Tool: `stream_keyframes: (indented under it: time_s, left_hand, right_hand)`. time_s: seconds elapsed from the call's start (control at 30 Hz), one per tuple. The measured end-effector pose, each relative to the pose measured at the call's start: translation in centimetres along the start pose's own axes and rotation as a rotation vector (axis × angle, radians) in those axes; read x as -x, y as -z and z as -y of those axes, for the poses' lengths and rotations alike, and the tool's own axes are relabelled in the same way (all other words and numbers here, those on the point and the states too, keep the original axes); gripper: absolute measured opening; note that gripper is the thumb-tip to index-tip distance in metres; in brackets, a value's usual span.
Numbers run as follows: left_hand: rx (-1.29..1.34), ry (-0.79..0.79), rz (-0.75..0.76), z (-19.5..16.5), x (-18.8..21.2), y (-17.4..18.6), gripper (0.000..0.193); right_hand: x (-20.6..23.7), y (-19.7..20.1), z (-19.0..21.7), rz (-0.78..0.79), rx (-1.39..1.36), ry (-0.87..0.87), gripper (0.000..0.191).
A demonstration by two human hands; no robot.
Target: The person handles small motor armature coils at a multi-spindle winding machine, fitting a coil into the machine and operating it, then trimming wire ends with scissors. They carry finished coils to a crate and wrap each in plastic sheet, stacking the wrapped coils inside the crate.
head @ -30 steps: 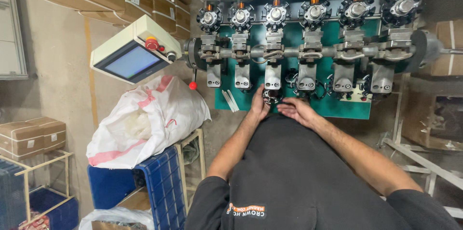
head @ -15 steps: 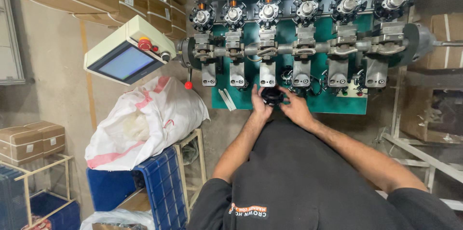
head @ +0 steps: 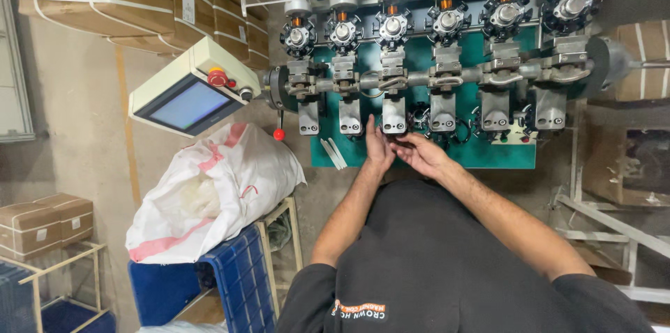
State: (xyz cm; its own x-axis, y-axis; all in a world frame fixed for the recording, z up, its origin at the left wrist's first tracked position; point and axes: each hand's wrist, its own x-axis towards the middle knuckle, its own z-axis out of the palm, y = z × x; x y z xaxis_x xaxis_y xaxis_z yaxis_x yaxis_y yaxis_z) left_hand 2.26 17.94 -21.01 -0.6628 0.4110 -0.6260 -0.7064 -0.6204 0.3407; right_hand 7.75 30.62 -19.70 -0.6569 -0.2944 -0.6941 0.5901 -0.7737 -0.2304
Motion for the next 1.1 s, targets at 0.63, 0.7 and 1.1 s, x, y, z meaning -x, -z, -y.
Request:
stream_keyframes:
  time_s: [0.63, 0.7, 1.1]
  left_hand:
    - [-0.325, 0.073, 0.108, -3.1, -2.7, -0.1, 0.062]
    - [-0.340, 0.046, 0.053, -1.4, -3.1, -0.9, 0.058]
    - [-0.431, 0.043, 0.121, 2.3, -2.3, -6.0, 0.038]
  right_hand:
    - [5.9, 1.3, -2.8, -0.195, 0.437, 0.031, 0.025]
    - [8.1, 4.1, -2.4, -0.285, 0.430, -0.004, 0.025]
    - [6.8, 6.8, 2.0, -0.246, 0.057, -0.080, 0.034]
